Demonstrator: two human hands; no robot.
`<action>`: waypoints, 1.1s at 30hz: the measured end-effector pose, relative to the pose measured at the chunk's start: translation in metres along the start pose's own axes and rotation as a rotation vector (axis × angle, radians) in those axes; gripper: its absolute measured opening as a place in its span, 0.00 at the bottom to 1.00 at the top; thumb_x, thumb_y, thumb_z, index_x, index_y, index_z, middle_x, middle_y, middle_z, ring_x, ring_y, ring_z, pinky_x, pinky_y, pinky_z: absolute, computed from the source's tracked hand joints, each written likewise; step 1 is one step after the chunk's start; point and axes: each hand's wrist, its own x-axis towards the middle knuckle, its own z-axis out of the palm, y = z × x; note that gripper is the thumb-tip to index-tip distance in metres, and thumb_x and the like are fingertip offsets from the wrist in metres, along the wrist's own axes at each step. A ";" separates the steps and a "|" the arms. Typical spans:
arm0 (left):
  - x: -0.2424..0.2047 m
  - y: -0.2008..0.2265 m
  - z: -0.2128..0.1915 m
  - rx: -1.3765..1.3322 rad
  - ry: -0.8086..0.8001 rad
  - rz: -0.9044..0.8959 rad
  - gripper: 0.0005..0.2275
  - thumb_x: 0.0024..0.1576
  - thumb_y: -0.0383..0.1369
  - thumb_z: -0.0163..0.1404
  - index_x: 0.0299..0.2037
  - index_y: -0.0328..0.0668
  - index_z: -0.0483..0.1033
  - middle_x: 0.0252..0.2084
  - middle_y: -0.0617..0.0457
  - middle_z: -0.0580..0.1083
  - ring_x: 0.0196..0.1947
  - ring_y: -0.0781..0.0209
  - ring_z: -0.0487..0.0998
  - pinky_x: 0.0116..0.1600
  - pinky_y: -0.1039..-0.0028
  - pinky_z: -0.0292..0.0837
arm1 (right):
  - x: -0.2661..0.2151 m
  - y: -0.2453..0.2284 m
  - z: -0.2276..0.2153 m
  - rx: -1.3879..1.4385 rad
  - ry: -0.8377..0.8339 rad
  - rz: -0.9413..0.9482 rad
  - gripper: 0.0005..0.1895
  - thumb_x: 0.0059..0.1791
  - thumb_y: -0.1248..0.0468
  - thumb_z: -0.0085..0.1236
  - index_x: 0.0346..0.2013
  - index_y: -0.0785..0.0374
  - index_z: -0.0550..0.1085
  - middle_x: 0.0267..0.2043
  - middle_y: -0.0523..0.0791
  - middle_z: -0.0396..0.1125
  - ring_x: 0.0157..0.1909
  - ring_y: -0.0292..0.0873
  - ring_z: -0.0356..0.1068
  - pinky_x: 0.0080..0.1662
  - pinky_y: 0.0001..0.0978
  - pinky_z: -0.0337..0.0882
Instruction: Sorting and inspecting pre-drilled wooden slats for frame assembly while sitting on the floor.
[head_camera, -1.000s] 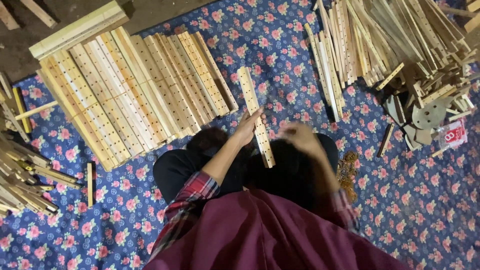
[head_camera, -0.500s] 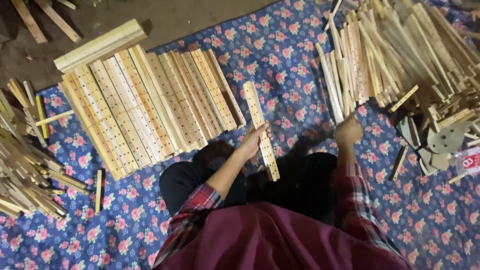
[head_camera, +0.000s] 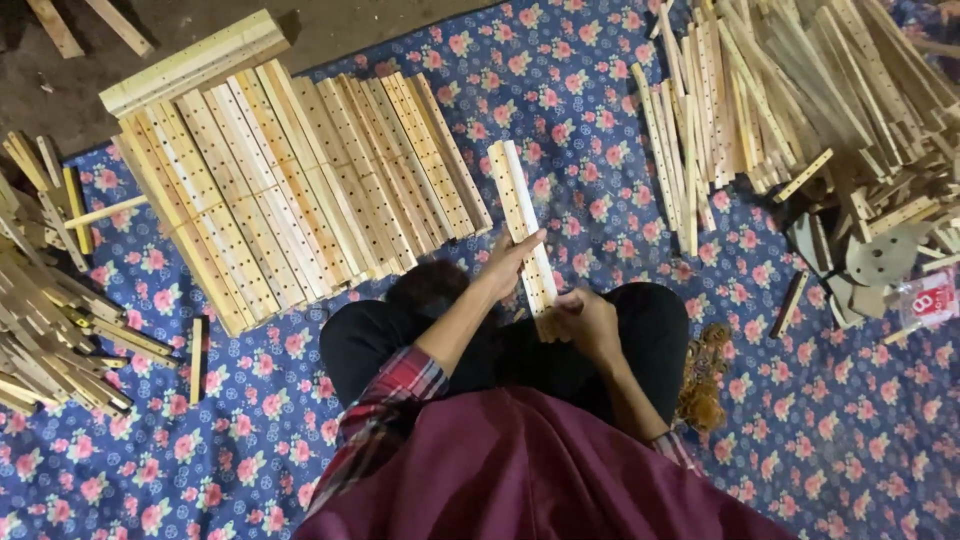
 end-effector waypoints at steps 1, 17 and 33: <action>0.000 0.000 0.009 -0.003 -0.005 0.004 0.27 0.57 0.47 0.63 0.53 0.33 0.67 0.31 0.54 0.63 0.26 0.65 0.68 0.32 0.74 0.70 | -0.004 -0.002 -0.001 -0.003 0.007 -0.001 0.17 0.44 0.44 0.61 0.41 0.46 0.78 0.39 0.45 0.76 0.50 0.53 0.74 0.54 0.48 0.74; -0.024 -0.034 0.045 -0.142 -0.236 -0.023 0.24 0.56 0.36 0.63 0.56 0.37 0.64 0.46 0.42 0.73 0.44 0.50 0.80 0.46 0.59 0.80 | -0.058 -0.010 -0.067 0.273 0.068 -0.293 0.16 0.41 0.53 0.74 0.34 0.59 0.80 0.31 0.49 0.75 0.43 0.52 0.75 0.48 0.46 0.73; -0.181 -0.020 0.102 0.015 -0.311 0.022 0.22 0.57 0.36 0.62 0.48 0.30 0.63 0.31 0.42 0.75 0.27 0.56 0.82 0.33 0.67 0.83 | -0.033 -0.053 -0.116 0.924 0.202 -0.682 0.25 0.45 0.69 0.76 0.53 0.63 0.75 0.39 0.42 0.69 0.40 0.34 0.71 0.44 0.27 0.75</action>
